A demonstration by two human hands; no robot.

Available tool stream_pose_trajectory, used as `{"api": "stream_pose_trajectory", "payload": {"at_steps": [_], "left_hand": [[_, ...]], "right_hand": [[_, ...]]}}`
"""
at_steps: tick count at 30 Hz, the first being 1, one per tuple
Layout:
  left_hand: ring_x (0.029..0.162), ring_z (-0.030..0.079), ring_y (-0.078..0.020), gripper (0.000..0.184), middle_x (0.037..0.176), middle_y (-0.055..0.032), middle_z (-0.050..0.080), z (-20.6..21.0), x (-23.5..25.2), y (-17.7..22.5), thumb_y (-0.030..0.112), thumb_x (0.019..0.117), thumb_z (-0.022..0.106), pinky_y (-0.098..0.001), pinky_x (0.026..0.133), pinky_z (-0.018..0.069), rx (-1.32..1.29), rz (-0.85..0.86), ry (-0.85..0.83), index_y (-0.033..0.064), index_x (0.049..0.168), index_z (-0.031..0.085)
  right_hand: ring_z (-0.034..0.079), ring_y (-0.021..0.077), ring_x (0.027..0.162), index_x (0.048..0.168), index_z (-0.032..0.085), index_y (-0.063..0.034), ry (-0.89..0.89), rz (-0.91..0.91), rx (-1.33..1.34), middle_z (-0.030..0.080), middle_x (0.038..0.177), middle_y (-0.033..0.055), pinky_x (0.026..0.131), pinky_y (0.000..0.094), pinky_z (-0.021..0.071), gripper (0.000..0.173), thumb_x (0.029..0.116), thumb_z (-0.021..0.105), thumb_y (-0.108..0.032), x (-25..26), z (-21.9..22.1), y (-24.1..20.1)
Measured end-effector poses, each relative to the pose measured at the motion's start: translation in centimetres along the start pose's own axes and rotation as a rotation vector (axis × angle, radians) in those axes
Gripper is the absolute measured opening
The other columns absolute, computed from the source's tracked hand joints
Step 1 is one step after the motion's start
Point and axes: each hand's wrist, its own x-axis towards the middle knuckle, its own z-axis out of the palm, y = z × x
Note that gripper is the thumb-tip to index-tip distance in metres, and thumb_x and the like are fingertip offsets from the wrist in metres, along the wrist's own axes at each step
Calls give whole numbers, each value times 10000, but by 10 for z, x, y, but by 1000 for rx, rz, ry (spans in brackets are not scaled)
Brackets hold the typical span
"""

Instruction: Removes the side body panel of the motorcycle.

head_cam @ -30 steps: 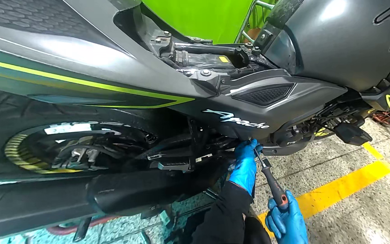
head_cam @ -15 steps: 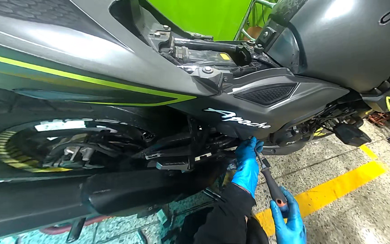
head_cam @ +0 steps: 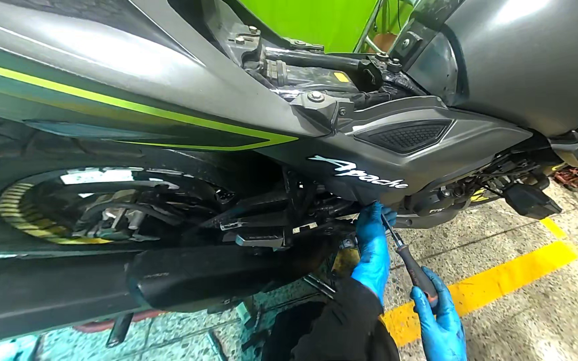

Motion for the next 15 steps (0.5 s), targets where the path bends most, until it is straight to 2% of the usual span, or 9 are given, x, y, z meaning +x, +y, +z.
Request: {"api": "stream_pose_trajectory", "payload": {"at_steps": [2,4,5,7,9,11,13,14,15], "left_hand": [[873,720,-226,425,1010,-172,725,-24,4,1,293,1127,393,-373,820,591,126,20,-17,-47,1263,609],[858,726,-231,421,1016,-187,725,-42,6,2,268,1136,360,-360,802,589,221,-39,-33,-59,1252,600],[867,728,-233,413,1034,-187,723,-46,4,0,262,1136,363,-358,809,592,245,-84,-62,-56,1256,598],[879,702,-228,346,1061,-192,700,-43,-5,-2,195,1117,427,-345,809,583,234,-156,-125,-64,1271,596],[809,612,-212,238,971,-188,633,-32,-14,1,60,1091,437,-321,748,534,162,-165,-183,-109,1186,576],[780,694,-203,289,895,-162,710,-32,-12,-4,113,1108,413,-324,759,584,110,-130,-260,-80,1142,626],[813,709,-204,320,920,-143,719,-34,-11,-3,163,1121,389,-337,793,591,115,-105,-307,-44,1166,629],[817,709,-206,313,925,-143,720,-33,-11,-2,164,1118,404,-340,792,590,118,-98,-293,-39,1165,638],[816,712,-201,307,922,-138,727,-33,-12,-1,167,1116,411,-337,793,589,125,-98,-280,-32,1164,640]], "right_hand": [[652,53,687,1358,541,69,-35,76,119,690,882,39,640,240,569,427,989,565,-144,1,3,-6],[592,56,529,1233,570,55,-96,209,293,624,651,-20,517,221,523,333,1068,377,-160,0,6,-12],[555,62,461,1148,600,35,-118,278,384,596,573,-22,457,217,489,428,1107,253,-212,-1,8,-11],[520,73,415,1108,635,44,-131,367,515,571,524,-10,407,217,452,619,1126,128,-310,-3,14,-8],[544,62,475,1132,585,20,-120,301,468,590,597,-16,466,211,481,505,1118,172,-271,-5,17,-7],[599,68,645,1332,526,29,-84,154,234,632,837,13,589,242,534,413,1045,410,-244,-9,16,-5],[687,184,879,1402,545,20,7,-19,-70,711,1127,128,752,402,572,596,912,649,-302,-13,16,-2],[709,272,953,1394,568,31,44,-90,-147,711,1203,185,804,492,570,621,890,691,-311,-15,19,0],[716,286,961,1376,590,36,68,-108,-156,720,1197,187,814,504,569,602,891,693,-306,-17,21,1]]}}
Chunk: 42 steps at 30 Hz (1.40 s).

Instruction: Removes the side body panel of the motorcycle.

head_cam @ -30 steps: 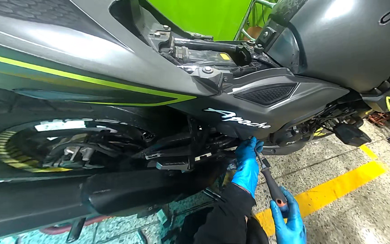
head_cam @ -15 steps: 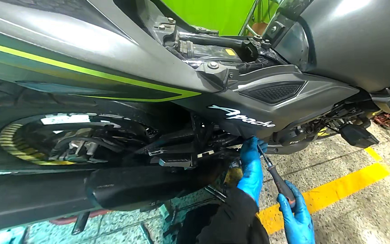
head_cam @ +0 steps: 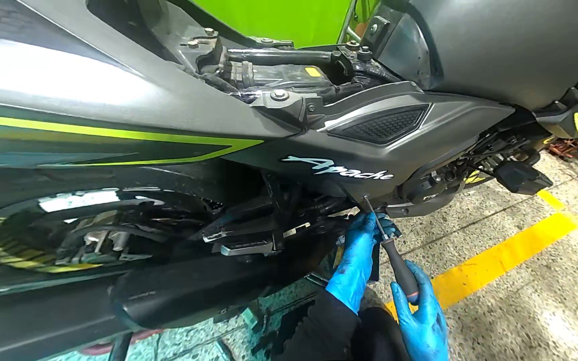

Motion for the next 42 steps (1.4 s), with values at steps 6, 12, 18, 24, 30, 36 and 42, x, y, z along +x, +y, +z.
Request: {"api": "stream_pose_trajectory", "payload": {"at_steps": [6,12,18,24,30,36,42], "left_hand": [[797,672,-168,256,956,-104,696,6,-8,9,189,1098,479,-299,746,567,12,-18,29,13,1198,638],[791,721,-194,250,944,-122,738,6,-1,4,172,1090,495,-319,764,599,7,5,47,0,1174,655],[787,713,-144,240,958,-80,729,2,-1,5,208,1083,513,-280,752,600,-3,14,-1,45,1187,656],[807,715,-156,266,972,-89,735,1,-2,6,236,1084,517,-292,764,593,38,4,14,55,1223,655],[825,719,-143,303,1016,-76,736,0,-7,10,295,1089,505,-287,782,596,50,-17,-5,83,1260,638],[861,725,-150,325,1057,-83,737,-4,-3,7,295,1097,482,-295,815,594,46,-5,-38,74,1287,626],[924,719,-159,382,1114,-96,719,-11,-3,5,344,1110,437,-306,845,589,36,-20,-3,77,1336,588]], "right_hand": [[345,41,330,1091,618,30,-151,619,951,374,445,-56,336,203,333,621,1124,127,-349,11,0,-27],[720,277,929,1421,575,0,-32,34,-57,734,1155,156,785,493,570,637,916,662,-380,9,-8,-5],[336,33,325,1069,610,-6,-213,671,940,375,456,-55,323,192,321,627,1126,130,-407,20,-4,-25],[745,247,882,1315,663,-9,7,-18,-101,769,1062,127,759,480,586,603,894,677,-441,7,-1,-2],[335,22,347,1093,602,-31,-282,637,1035,358,470,-78,351,183,331,597,1120,135,-403,16,-4,-17],[750,292,766,1228,719,-21,75,-94,-276,778,936,138,662,498,587,570,899,655,-481,10,0,-2],[286,28,357,1060,639,-10,-183,646,892,312,477,-80,348,196,288,499,1130,261,-328,22,1,-22]]}}
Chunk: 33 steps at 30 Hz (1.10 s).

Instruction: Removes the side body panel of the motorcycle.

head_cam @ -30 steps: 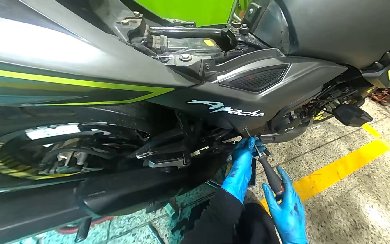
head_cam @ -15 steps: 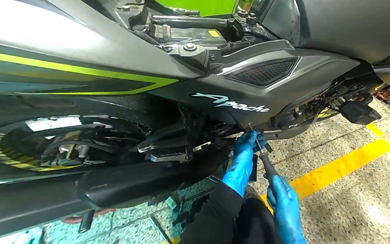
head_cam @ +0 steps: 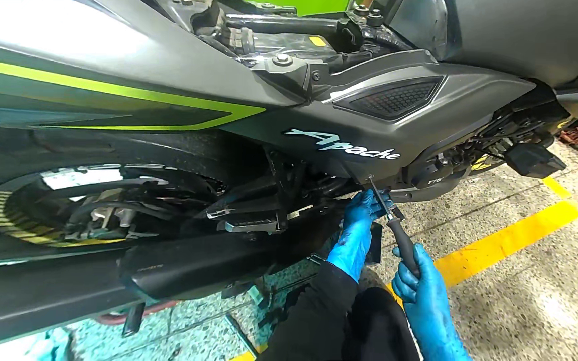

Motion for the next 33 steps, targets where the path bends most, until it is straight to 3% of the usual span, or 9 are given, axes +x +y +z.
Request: {"api": "stream_pose_trajectory", "payload": {"at_steps": [5,8,12,17,23,26,28,31,33], "left_hand": [[1009,681,-179,423,1204,-117,670,0,-6,5,350,1115,422,-340,884,560,83,6,59,61,1406,526],[999,701,-160,414,1211,-102,692,-11,-2,4,356,1114,416,-320,880,570,91,10,71,79,1386,563],[968,710,-143,411,1178,-78,710,-19,-4,8,376,1117,399,-303,861,571,114,35,61,107,1370,577],[891,717,-171,326,1061,-125,730,-6,9,18,233,1114,438,-311,812,577,60,84,213,9,1292,594],[1238,623,-260,448,1426,-139,597,-15,-17,23,298,1097,488,-422,1020,514,185,240,191,121,1507,457],[1204,641,-264,473,1383,-106,637,-26,-26,24,370,1071,522,-453,978,536,198,282,142,162,1493,476],[1192,643,-232,431,1351,-96,660,-22,-31,34,329,1085,504,-426,985,519,208,276,154,146,1474,493],[1064,687,-219,317,1226,-168,680,-12,-12,43,165,1081,511,-365,931,554,127,295,285,-8,1343,556],[1075,684,-214,313,1232,-171,679,-16,-2,44,152,1085,497,-366,954,543,103,304,285,-21,1340,549]], "right_hand": [[680,167,680,1267,689,-49,225,-665,-1023,740,880,55,593,370,556,511,938,628,-436,-2,-14,5],[762,266,768,1175,742,-19,314,-939,-1217,780,940,143,633,450,603,515,956,584,-457,11,-14,19],[547,54,569,1114,737,-35,186,-514,-699,641,725,-10,534,245,471,334,1019,534,-283,6,1,18],[306,47,370,1052,672,13,90,-16,12,358,490,-48,355,204,275,486,1135,291,-277,-1,18,-4],[330,49,325,1066,614,-32,-73,297,392,342,462,-58,321,201,319,654,1108,150,-492,-1,7,-22],[485,62,459,1120,645,-31,4,-94,-186,561,626,-8,424,206,407,363,1122,368,-266,-2,-2,-19],[700,158,746,1267,697,-94,160,-517,-821,753,927,30,655,367,575,449,948,655,-407,-1,-6,-8],[762,308,784,1166,776,-69,380,-975,-1200,778,937,141,656,481,604,501,902,636,-471,9,-4,8],[772,282,768,1120,790,-68,369,-931,-1115,789,906,128,642,476,608,433,929,628,-422,10,-1,6]]}}
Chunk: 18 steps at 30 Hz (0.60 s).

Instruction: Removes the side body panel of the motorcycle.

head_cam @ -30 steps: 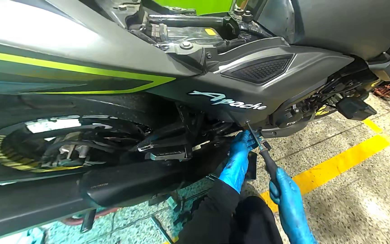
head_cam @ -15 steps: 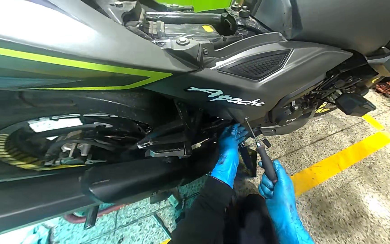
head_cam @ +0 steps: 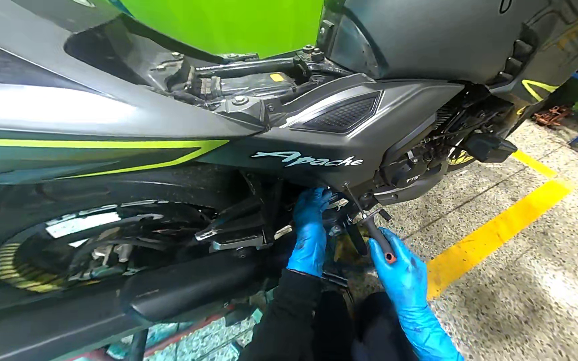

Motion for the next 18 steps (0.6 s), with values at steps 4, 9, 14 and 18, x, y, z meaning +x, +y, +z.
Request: {"api": "stream_pose_trajectory", "payload": {"at_steps": [4,9,14,18], "left_hand": [[1022,715,-189,303,1160,-125,723,-8,1,-7,201,1049,591,-351,924,575,-5,59,10,18,1290,605],[1101,693,-214,360,1286,-129,676,-12,-9,1,237,1070,556,-377,975,554,31,78,-46,49,1377,552],[1056,684,-194,338,1264,-140,665,-7,-10,5,208,1075,544,-348,933,554,89,86,-27,13,1348,577],[1173,657,-244,419,1376,-130,631,-14,-18,-3,304,1085,513,-419,986,535,222,23,-148,91,1447,519]], "right_hand": [[688,108,747,1118,776,-98,-182,384,406,747,856,24,707,352,562,363,964,623,-390,0,0,-8],[352,62,411,864,701,-7,-185,801,1040,439,514,-16,394,218,290,339,1075,509,-191,2,5,-25],[308,46,365,1074,646,-23,-338,1208,1322,376,513,-37,348,196,282,447,1118,357,-363,22,-13,-22],[371,38,411,1196,659,-14,-437,953,1283,498,586,-13,377,187,323,483,1125,299,-329,2,-31,12]]}}
